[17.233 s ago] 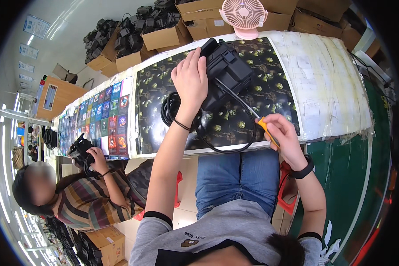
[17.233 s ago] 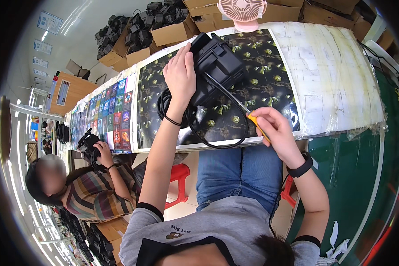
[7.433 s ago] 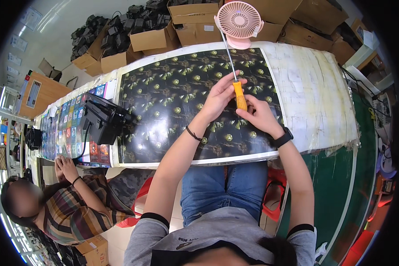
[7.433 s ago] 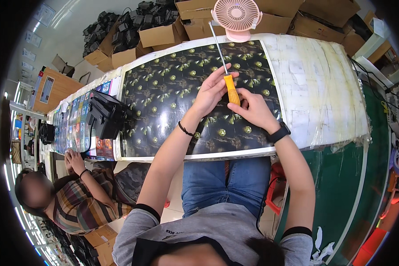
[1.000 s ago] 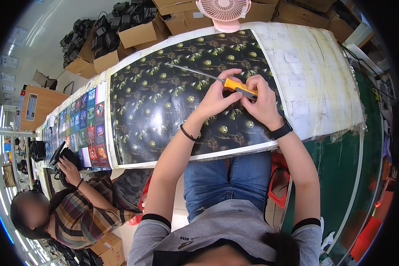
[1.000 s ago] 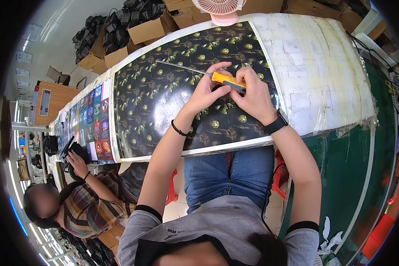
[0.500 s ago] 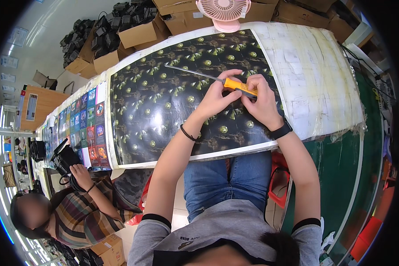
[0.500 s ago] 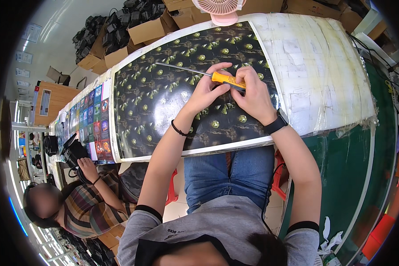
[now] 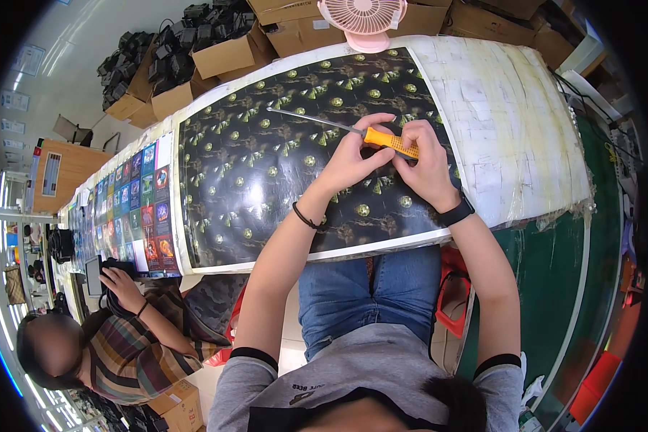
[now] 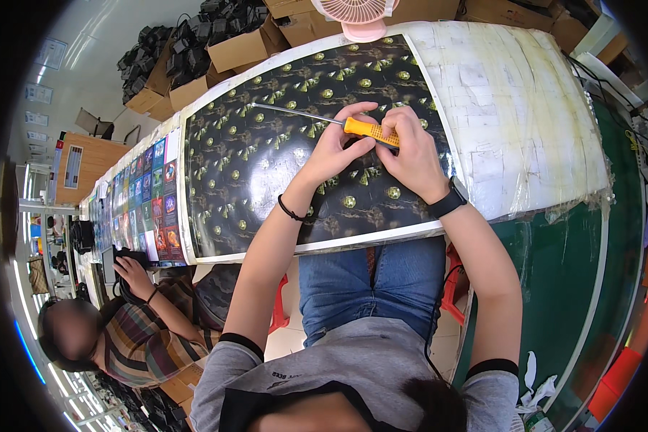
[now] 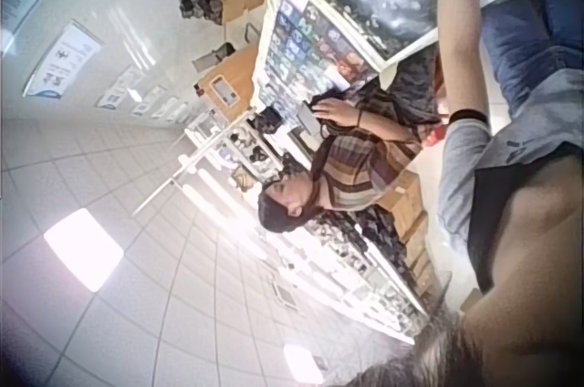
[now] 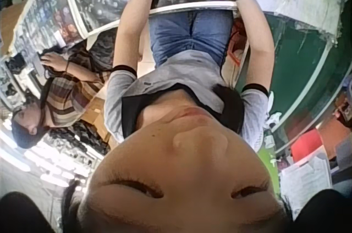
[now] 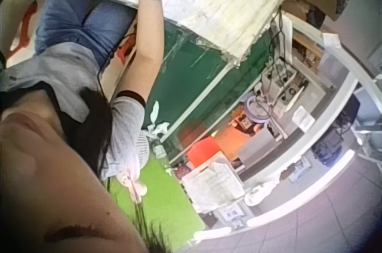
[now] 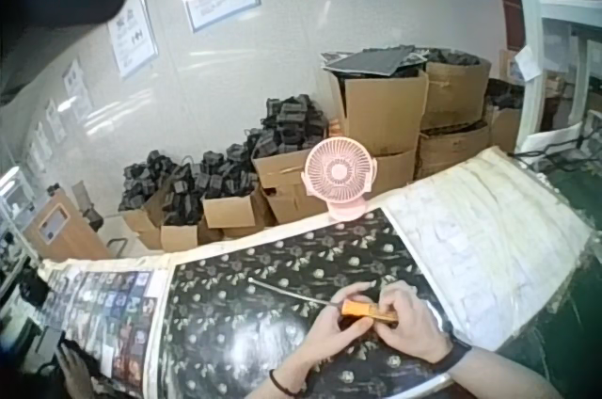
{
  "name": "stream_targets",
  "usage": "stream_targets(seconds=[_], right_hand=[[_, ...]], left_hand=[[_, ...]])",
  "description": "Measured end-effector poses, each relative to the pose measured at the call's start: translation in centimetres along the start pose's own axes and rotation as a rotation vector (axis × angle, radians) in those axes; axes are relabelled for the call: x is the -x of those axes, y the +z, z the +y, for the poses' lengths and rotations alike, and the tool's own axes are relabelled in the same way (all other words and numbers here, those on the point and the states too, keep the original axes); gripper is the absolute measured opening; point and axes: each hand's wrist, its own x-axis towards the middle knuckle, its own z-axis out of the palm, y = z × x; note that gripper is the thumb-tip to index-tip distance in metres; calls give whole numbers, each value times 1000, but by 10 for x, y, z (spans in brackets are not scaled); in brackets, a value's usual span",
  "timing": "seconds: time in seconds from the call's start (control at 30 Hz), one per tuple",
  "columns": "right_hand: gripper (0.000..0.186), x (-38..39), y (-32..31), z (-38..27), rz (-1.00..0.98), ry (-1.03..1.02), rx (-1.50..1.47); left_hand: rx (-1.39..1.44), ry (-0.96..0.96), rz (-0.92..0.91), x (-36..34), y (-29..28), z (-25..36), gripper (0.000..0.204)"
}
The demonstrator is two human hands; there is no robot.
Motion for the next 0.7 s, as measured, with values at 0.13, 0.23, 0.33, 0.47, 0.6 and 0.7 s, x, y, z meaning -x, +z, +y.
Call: stream_targets(seconds=[0.13,0.23,0.33,0.47,0.6,0.7], right_hand=[[35,-1,0,-1,-15,16,7],[35,-1,0,-2,-11,18,9],[34,-1,-1,-3,-12,27,4],[34,-1,-1,-3,-7,31,-8],[34,-2,-1,-4,-14,41,-15],[34,-2,-1,-4,-16,39,-16]], left_hand=[[3,-10,2,0,-1,-1,58],[0,-3,0,0,-1,-2,58],[4,-9,-4,0,-1,-1,58],[18,-22,-9,0,-1,-1,58],[13,-29,9,0,1,2,59],[-8,-21,20,0,1,1,60]])
